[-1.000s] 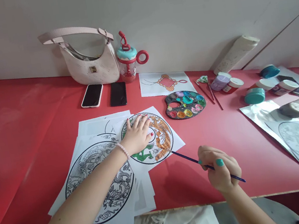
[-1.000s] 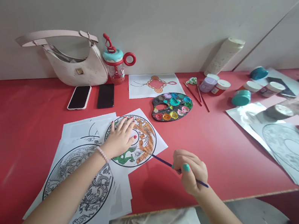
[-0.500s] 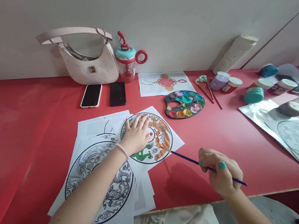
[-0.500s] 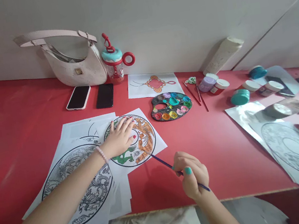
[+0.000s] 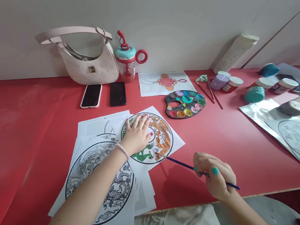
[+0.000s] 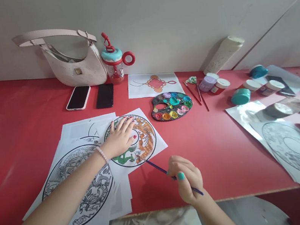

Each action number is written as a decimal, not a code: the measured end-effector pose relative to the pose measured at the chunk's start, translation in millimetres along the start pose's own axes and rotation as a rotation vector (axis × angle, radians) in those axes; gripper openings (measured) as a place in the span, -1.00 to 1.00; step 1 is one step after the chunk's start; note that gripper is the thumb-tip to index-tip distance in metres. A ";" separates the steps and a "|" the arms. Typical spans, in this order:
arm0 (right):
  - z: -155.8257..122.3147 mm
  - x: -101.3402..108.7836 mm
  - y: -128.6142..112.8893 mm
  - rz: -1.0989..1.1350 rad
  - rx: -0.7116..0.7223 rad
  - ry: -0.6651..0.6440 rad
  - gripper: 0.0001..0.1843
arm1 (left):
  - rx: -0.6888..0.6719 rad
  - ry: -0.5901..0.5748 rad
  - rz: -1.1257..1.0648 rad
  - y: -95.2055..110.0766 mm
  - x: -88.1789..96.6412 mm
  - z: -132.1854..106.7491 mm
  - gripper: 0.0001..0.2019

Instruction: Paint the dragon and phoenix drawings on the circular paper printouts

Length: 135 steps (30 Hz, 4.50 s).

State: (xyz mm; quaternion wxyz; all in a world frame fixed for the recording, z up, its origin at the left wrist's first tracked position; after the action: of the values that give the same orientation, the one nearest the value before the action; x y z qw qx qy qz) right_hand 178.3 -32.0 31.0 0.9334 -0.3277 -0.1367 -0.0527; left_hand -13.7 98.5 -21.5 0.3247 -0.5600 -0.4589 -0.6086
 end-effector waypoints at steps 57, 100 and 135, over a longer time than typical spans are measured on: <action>-15.8 -12.2 -9.0 -0.088 0.000 0.130 -0.65 | 0.131 -0.032 -0.592 -10.9 15.8 1.9 -0.47; -10.3 -21.3 -10.5 -0.226 0.021 0.160 -0.65 | 0.336 0.012 -1.823 -50.4 15.2 22.6 -0.61; -23.6 -27.6 -14.4 -0.201 0.000 0.176 -0.67 | 0.280 0.013 -1.811 -54.5 8.5 25.5 -0.65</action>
State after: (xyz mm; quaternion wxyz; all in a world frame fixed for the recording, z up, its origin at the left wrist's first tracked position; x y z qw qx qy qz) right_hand 154.4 -57.8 13.9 0.9317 -0.3065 -0.0865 -0.1745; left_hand -54.9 143.1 -25.0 -0.2089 0.0618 -0.7904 -0.5726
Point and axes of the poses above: each hand's wrist, its own z-axis towards the middle knuckle, its own x-axis out of the back of the hand, y = z × x, the point moved 4 cm from there along z, towards the middle knuckle, and after that the axes turned 12 degrees about x, right-handed, at the moved point
